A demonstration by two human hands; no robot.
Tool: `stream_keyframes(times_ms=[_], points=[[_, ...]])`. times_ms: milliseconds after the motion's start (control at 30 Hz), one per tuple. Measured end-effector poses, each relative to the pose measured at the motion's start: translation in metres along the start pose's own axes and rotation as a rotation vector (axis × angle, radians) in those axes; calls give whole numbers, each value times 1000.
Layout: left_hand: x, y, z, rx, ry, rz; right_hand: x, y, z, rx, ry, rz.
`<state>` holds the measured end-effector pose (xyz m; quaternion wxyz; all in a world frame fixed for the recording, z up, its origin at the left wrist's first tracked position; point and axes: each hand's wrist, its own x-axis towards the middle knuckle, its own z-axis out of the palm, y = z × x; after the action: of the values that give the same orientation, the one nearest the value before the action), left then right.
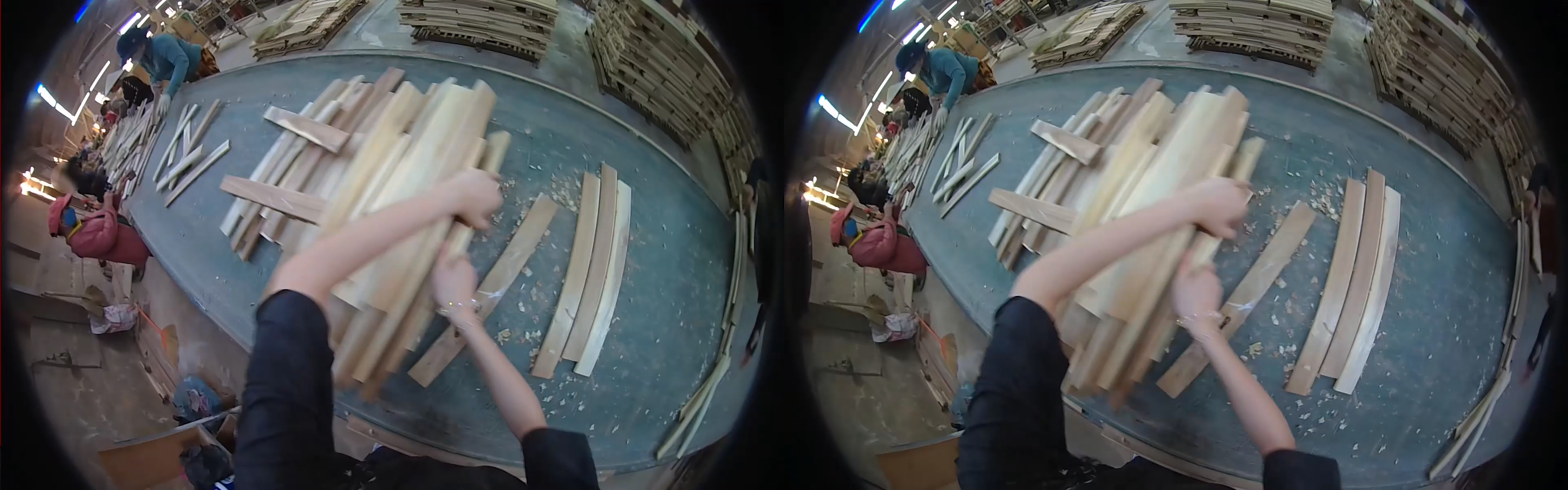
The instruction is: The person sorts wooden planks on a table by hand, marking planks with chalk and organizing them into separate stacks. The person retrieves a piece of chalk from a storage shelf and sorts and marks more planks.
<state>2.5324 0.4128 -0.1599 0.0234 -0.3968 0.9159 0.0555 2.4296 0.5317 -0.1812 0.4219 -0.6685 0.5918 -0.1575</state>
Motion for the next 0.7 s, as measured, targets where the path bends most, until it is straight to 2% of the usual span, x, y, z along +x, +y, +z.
stream_keyframes(times_ms=[33,67,100,133,167,200,267,300,367,400,433,467,500,533,567,633,700], points=[[-39,-18,-1,-70,15,-85,0,-25,30,13,-77,18],[-74,-39,-7,-132,-92,-202,5,-42,69,129,-153,-54],[-108,-55,-8,-132,-91,-317,14,-57,104,221,-437,14],[-142,-69,0,-116,-5,-326,22,-72,137,363,-621,52],[-175,-81,3,6,5,-192,25,-82,155,507,-800,91],[-199,-77,6,3,6,-197,19,-86,153,504,-804,92],[-233,-63,1,229,225,-198,11,-105,149,690,-911,144],[-241,-54,-4,229,219,-188,15,-95,135,603,-877,-78],[-248,-16,-17,53,479,-453,6,-61,71,594,-615,-200],[-251,3,-24,46,479,-445,14,-18,48,676,-439,-257],[-253,22,-32,19,550,-571,17,8,4,401,-180,-226],[-257,43,-37,-10,619,-698,23,48,-36,401,-57,-147],[-259,66,-40,-35,679,-773,24,87,-82,129,231,-250],[-260,91,-40,-65,738,-847,36,145,-117,154,321,-102],[-261,118,-38,-79,763,-956,40,200,-156,-44,522,-89],[-257,176,-28,-142,848,-1161,20,230,-229,-408,682,77],[-245,232,-13,-242,911,-1351,16,255,-249,-336,667,154]])
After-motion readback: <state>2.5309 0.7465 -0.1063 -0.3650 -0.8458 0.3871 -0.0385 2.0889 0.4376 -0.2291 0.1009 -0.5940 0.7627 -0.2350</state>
